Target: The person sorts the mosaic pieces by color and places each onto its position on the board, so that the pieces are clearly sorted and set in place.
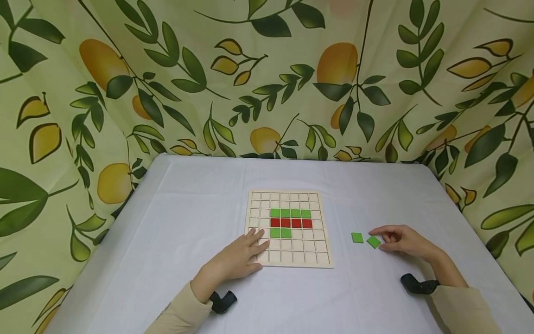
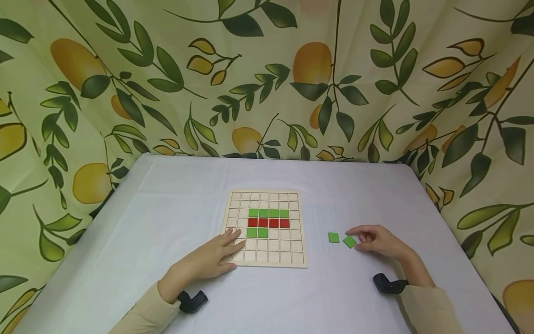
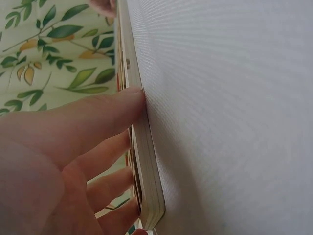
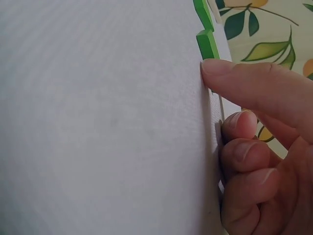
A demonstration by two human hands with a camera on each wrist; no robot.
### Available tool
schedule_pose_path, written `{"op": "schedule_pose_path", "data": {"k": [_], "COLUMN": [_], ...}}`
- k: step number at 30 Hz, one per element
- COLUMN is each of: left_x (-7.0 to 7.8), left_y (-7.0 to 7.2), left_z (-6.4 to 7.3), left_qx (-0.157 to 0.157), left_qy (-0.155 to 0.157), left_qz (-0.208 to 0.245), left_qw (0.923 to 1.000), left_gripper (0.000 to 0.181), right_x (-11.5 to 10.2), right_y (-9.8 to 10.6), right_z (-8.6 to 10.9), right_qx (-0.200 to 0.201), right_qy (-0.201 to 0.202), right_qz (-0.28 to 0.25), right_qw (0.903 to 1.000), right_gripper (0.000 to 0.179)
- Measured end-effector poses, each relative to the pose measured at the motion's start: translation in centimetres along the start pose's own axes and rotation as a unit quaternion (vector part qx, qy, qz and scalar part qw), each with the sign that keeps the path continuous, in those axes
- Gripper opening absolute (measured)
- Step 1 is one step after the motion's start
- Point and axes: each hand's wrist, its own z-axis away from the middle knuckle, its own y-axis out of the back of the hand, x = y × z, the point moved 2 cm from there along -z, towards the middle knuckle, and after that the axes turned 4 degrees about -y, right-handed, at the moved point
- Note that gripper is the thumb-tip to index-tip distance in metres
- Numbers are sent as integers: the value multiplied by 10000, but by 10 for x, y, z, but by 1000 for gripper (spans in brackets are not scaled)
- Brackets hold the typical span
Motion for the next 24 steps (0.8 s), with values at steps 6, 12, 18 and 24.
{"op": "schedule_pose_path", "data": {"k": [6, 12, 18, 24], "left_x": [1, 1, 0, 0], "left_y": [1, 1, 0, 0], "left_z": [0, 0, -1, 0], "left_qx": [5, 0, 5, 18], "left_qy": [-20, -35, -14, -6], "left_qz": [-23, -47, -53, -13], "left_qw": [10000, 10000, 10000, 10000], "left_gripper": [56, 56, 56, 56], "right_x": [-2, 0, -1, -2], "right_y": [0, 1, 1, 0], "right_z": [0, 1, 0, -1], "right_qx": [33, 12, 28, 102], "right_qy": [66, -26, -22, 64], "right_qz": [-90, -123, -53, 51], "right_qw": [9999, 9999, 10000, 9999], "right_gripper": [33, 30, 29, 25]}}
